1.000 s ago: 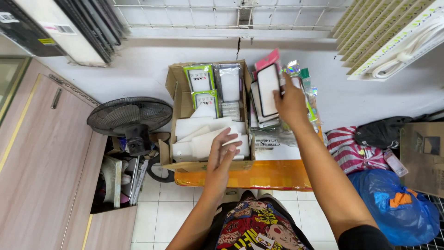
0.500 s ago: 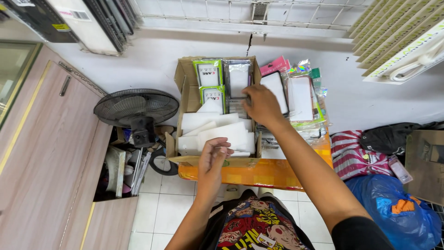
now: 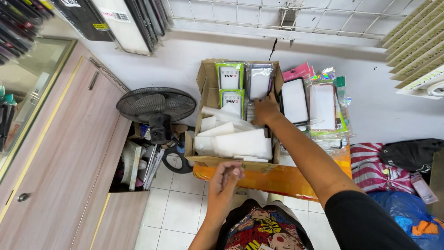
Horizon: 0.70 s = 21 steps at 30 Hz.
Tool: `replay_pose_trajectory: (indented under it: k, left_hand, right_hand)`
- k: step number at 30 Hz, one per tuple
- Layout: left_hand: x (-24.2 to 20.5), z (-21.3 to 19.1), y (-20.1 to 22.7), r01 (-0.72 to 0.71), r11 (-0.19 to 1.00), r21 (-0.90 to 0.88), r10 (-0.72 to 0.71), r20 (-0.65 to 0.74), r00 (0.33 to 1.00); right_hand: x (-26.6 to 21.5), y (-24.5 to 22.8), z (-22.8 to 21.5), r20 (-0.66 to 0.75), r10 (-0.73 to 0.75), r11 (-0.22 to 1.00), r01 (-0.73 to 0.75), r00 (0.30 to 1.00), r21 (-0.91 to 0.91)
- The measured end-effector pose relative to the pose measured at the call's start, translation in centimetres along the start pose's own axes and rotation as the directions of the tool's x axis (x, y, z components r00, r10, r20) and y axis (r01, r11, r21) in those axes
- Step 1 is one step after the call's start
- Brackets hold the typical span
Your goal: Sorting and inspecting various phone cases and their packaging inside a cardboard box.
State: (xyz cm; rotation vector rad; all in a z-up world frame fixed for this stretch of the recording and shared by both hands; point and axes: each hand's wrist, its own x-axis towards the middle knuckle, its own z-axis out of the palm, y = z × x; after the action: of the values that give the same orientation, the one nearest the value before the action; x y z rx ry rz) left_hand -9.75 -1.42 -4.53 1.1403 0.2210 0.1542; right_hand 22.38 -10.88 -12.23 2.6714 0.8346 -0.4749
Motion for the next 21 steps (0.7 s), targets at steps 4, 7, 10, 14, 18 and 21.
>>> replay_pose_trajectory:
  k: [4,7,10,14,18,21]
  left_hand:
    - [0.1,-0.2,0.5,0.027,0.999,0.039,-0.026,-0.037,0.999]
    - [0.5,-0.6,-0.1,0.002,0.997,0.078,0.001,-0.035,0.999]
    - [1.0,-0.4,-0.4,-0.022,0.994,0.111,0.024,-0.019,1.0]
    - [2.3,0.0,-0.7,-0.038,0.985,0.166,0.035,0.022,0.999]
    - [3.5,0.9,-0.9,-0.047,0.984,0.171,0.034,0.08,0.996]
    - [4.1,2.4,0.6,-0.042,0.976,0.216,0.014,0.131,0.991]
  right_hand:
    - [1.1,1.3,1.9,0.03,-0.017,0.999,0.017,0.999,-0.027]
    - [1.1,2.1,2.0,-0.191,-0.049,0.999,0.052,0.98,0.013]
    - [-2.5,2.6,-1.6,-0.22,0.005,0.998,0.008,0.976,0.059]
    - [-6.5,3.5,-3.5,-0.375,0.046,0.836,0.17,0.926,0.521]
    - [-14.7,2.7,-7.4,-0.592,0.119,0.694,0.36,0.797,0.624]
    - [-19.5,2.4,-8.1,-0.736,0.256,0.648,0.453,0.627,0.612]
